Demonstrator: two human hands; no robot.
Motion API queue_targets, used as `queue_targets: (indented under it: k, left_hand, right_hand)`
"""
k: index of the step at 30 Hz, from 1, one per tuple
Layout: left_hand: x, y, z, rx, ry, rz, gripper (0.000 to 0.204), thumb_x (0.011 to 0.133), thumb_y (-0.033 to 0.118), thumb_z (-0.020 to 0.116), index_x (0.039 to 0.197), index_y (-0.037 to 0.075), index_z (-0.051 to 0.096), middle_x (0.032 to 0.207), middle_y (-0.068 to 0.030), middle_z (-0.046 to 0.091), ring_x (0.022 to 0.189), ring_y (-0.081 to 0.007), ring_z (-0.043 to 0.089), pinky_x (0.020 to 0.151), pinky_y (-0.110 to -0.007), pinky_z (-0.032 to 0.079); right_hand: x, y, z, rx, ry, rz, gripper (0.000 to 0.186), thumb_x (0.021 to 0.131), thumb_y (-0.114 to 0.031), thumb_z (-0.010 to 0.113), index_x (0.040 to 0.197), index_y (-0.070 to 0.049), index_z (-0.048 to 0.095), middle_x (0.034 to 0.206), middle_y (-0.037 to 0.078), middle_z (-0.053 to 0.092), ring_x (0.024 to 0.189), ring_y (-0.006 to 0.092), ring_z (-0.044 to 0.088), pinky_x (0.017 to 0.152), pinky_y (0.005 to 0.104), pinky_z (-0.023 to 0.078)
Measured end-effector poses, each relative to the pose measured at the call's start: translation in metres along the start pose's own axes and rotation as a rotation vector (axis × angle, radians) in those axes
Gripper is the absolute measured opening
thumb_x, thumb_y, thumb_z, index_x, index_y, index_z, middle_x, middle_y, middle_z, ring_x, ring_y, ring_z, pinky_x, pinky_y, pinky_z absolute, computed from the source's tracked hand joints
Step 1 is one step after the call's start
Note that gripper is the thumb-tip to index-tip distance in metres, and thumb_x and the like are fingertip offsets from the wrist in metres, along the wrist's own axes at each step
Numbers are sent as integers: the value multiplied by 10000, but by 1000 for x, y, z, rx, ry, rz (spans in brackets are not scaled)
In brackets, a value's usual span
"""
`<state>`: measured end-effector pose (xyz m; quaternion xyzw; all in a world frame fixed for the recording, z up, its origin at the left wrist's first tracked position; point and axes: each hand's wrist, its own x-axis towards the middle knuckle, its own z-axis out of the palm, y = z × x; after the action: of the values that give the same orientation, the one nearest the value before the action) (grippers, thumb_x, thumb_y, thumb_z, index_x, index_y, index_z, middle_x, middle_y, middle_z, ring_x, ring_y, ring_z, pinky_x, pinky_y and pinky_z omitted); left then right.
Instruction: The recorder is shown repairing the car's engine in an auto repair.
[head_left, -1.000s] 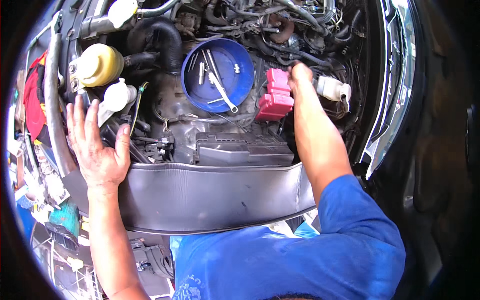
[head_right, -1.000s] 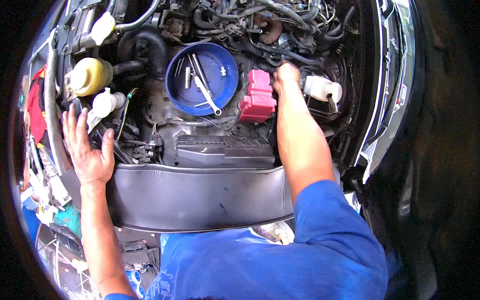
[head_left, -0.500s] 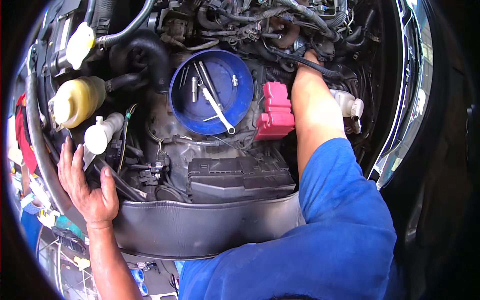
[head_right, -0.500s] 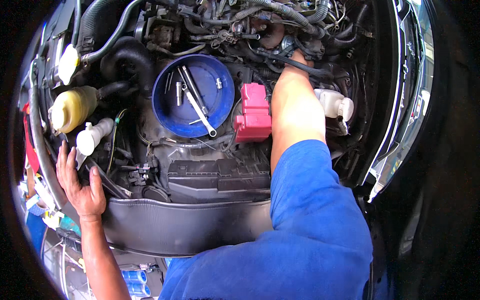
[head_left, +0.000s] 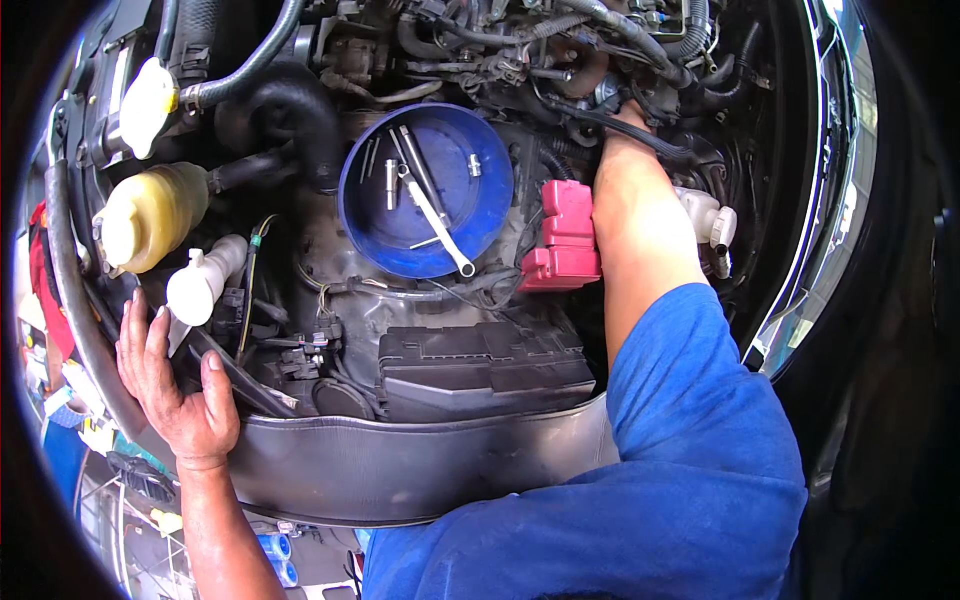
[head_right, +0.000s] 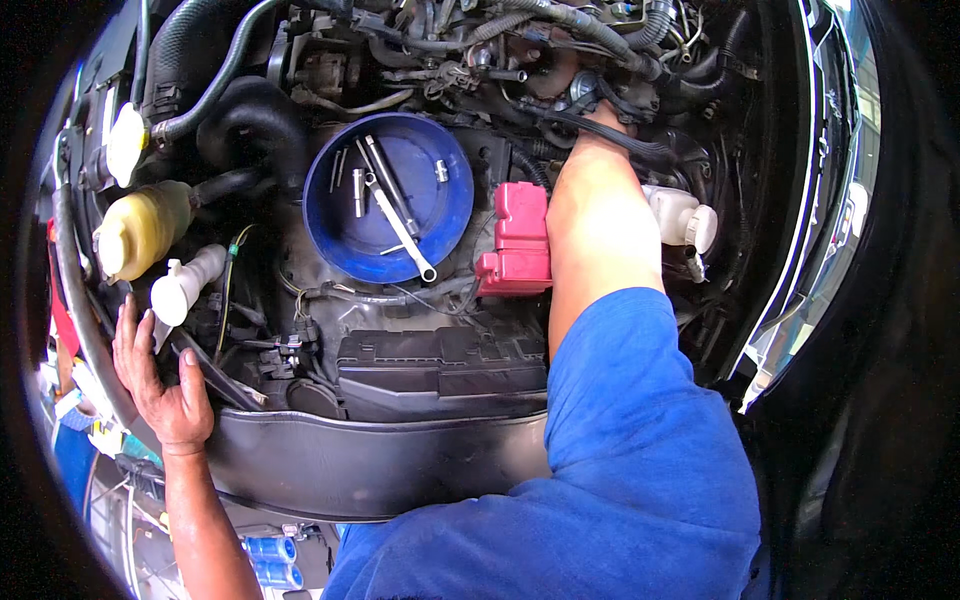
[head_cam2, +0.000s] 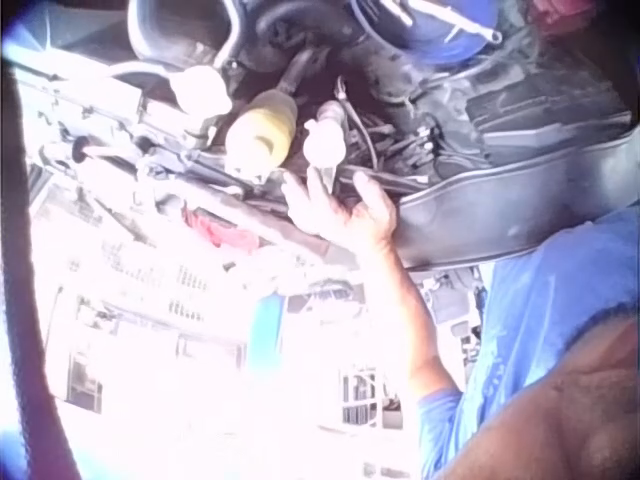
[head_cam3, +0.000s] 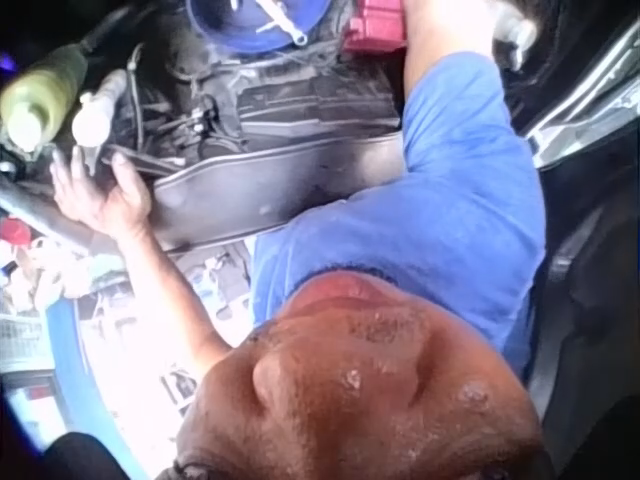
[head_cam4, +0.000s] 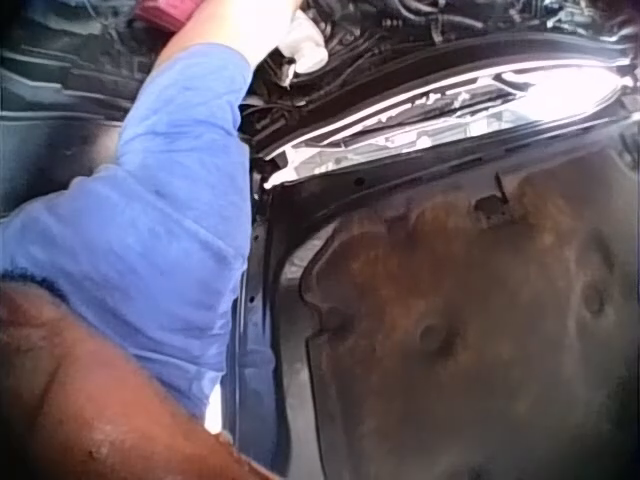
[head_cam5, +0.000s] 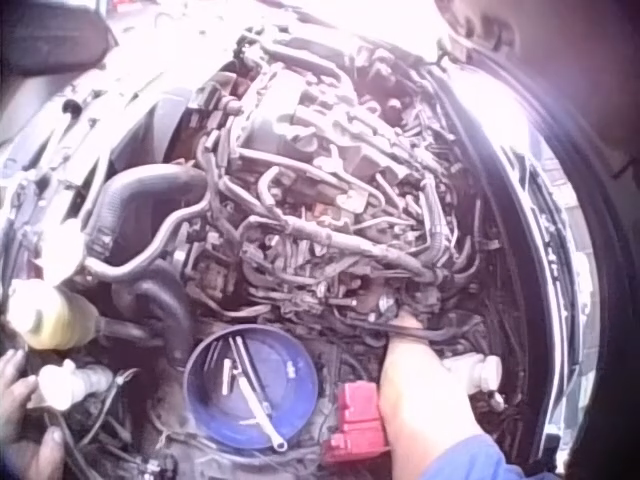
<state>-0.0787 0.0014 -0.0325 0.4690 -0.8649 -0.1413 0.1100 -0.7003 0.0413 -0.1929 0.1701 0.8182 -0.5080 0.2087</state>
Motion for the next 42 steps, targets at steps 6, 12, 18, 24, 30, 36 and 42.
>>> queue_targets:
  k: [6,12,18,24,30,36,42]
  left_hand:
    - [0,0,0,13,-12,-25,575,797,197,634,1343,37,551,1463,-208,504,1384,-387,429,1167,-496,252]
    - [1,1,-2,15,-31,-24,559,829,173,629,1360,23,541,1477,-204,490,1381,-381,426,1165,-464,276]
    - [-1,-1,2,-53,-16,-35,562,864,195,630,1385,19,516,1487,-198,480,1388,-368,420,1153,-452,296]
    - [-1,-1,1,-44,-19,-21,587,866,193,633,1406,15,488,1486,-199,480,1386,-365,422,1142,-450,311]
    - [0,0,1,-14,-23,-12,595,852,183,642,1404,16,494,1487,-196,477,1376,-364,430,1139,-449,319]
    - [-2,-3,1,-39,-24,-23,602,852,196,648,1405,15,495,1487,-195,479,1372,-365,434,1126,-445,335]
    - [0,-1,1,-59,-28,-25,603,861,210,639,1408,9,489,1485,-209,477,1373,-374,429,1141,-455,310]
  right_hand:
    - [6,-3,3,-89,-20,2,75,976,-180,546,982,-112,578,766,45,592,624,173,555,533,349,448]
    - [11,1,-3,-194,-32,28,80,977,-185,544,986,-113,579,768,44,593,626,172,555,536,351,449]
    - [32,-10,21,-255,-24,32,85,979,-190,543,989,-114,579,771,43,594,628,172,556,539,352,451]
    - [32,2,23,-307,-28,55,90,980,-195,541,993,-115,580,773,43,595,629,172,556,543,354,452]
    - [33,-1,33,-346,-44,68,94,982,-200,540,997,-116,580,775,42,595,631,171,556,546,355,453]
    - [15,10,-4,-404,-76,88,99,983,-205,538,1000,-117,580,777,42,596,633,171,556,549,357,454]
    - [20,3,-9,-467,-72,96,104,984,-210,537,1004,-118,581,780,41,597,635,171,556,552,358,455]
